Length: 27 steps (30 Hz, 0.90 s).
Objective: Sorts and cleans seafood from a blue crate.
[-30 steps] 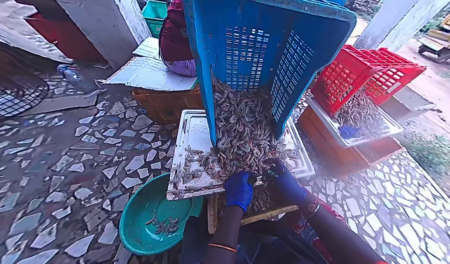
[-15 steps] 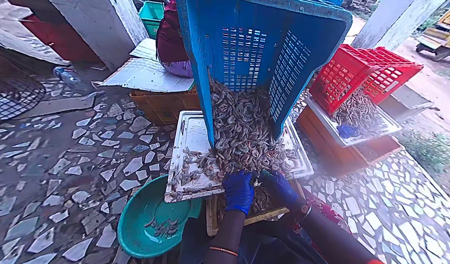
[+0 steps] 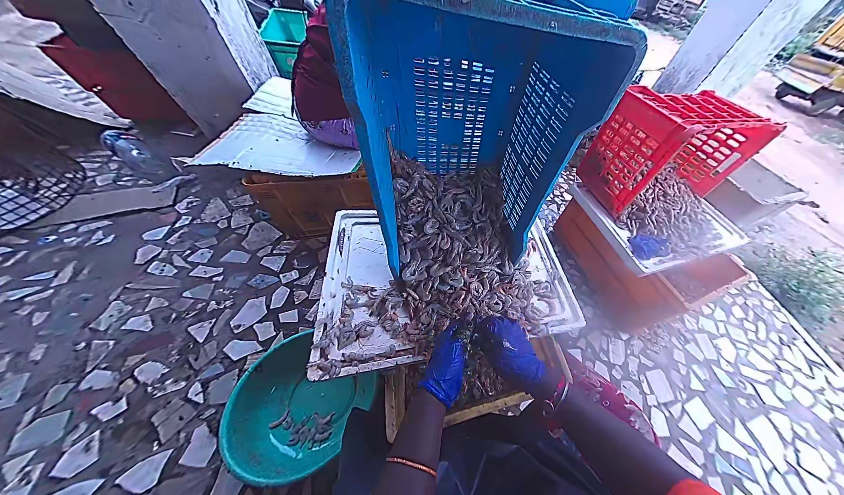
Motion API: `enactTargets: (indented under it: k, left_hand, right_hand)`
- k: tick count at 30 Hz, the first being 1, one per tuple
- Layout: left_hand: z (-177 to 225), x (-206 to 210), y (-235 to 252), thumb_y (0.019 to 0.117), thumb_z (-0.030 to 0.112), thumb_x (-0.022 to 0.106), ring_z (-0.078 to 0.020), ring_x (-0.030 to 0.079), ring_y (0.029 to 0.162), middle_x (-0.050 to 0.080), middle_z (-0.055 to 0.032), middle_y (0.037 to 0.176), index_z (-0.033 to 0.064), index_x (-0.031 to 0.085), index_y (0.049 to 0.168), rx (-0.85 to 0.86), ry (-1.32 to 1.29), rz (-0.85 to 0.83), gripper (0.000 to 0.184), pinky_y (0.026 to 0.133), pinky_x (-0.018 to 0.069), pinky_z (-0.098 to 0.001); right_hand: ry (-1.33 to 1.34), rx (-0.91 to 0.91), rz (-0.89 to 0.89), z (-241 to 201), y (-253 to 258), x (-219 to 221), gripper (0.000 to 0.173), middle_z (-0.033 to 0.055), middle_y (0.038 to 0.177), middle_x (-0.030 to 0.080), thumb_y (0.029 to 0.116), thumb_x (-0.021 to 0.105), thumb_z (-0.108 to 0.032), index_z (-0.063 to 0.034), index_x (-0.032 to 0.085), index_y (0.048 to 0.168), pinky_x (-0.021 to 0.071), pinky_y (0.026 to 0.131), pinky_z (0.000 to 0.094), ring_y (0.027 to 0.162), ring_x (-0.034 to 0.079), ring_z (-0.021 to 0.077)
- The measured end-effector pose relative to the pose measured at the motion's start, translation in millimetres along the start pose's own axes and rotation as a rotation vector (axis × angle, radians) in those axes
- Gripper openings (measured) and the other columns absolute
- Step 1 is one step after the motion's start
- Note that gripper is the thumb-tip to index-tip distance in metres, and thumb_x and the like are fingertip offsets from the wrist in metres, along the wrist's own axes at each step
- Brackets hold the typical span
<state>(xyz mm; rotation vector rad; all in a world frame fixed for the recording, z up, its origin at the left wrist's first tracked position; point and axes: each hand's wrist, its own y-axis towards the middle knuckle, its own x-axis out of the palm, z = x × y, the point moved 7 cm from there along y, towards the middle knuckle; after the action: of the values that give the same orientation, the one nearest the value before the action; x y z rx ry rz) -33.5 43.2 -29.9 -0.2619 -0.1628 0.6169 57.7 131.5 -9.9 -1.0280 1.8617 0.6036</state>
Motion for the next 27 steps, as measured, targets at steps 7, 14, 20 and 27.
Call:
enactTargets:
  k: [7,14,20,27]
  left_hand:
    - [-10,-31,12,0.1098,0.008,0.035,-0.0184,0.066,0.113,0.064,-0.0135,0.132,0.0017,0.051,0.143,-0.118,-0.387,0.204,0.037,0.093,0.0551,-0.0355]
    - [17,-120,-17,0.098,-0.008,0.051,-0.0118,0.064,0.118,0.069,-0.0105,0.131,-0.0002,0.068,0.126,0.092,-0.08,0.645,0.034,0.1,0.0512,-0.0288]
    - [7,-203,-54,0.0875,0.023,0.07,-0.0482,0.04,0.142,0.039,-0.0184,0.161,0.03,0.048,0.153,-0.449,1.08,0.737,0.07,0.101,0.0373,-0.074]
    - [23,-147,-20,0.0949,0.013,0.062,-0.0386,0.065,0.118,0.061,-0.0191,0.137,0.0293,0.031,0.163,-0.314,0.891,0.543,0.077,0.094,0.0541,-0.0585]
  right_hand:
    - [0.542,0.112,-0.277,9,-30,-16,0.031,0.0114,0.116,0.068,0.1052,0.052,-0.022,-0.0006,0.063,0.126,0.0524,0.099,0.0302,0.108,0.065,0.0116]
    - [0.111,0.289,-0.27,55,-27,10,0.034,0.0134,0.123,0.068,0.0933,0.068,-0.022,-0.008,0.068,0.124,0.0497,0.105,0.0457,0.117,0.064,0.0249]
    - [-0.11,0.246,-0.353,23,10,22,0.033,0.0068,0.132,0.067,0.1034,0.05,-0.025,-0.0224,0.067,0.131,0.0511,0.102,0.0548,0.123,0.064,0.027]
    - [-0.359,-0.277,-0.406,-32,67,77,0.04,0.0154,0.145,0.057,0.0927,0.06,-0.008,-0.0136,0.066,0.132,0.0414,0.107,0.0642,0.133,0.052,0.0421]
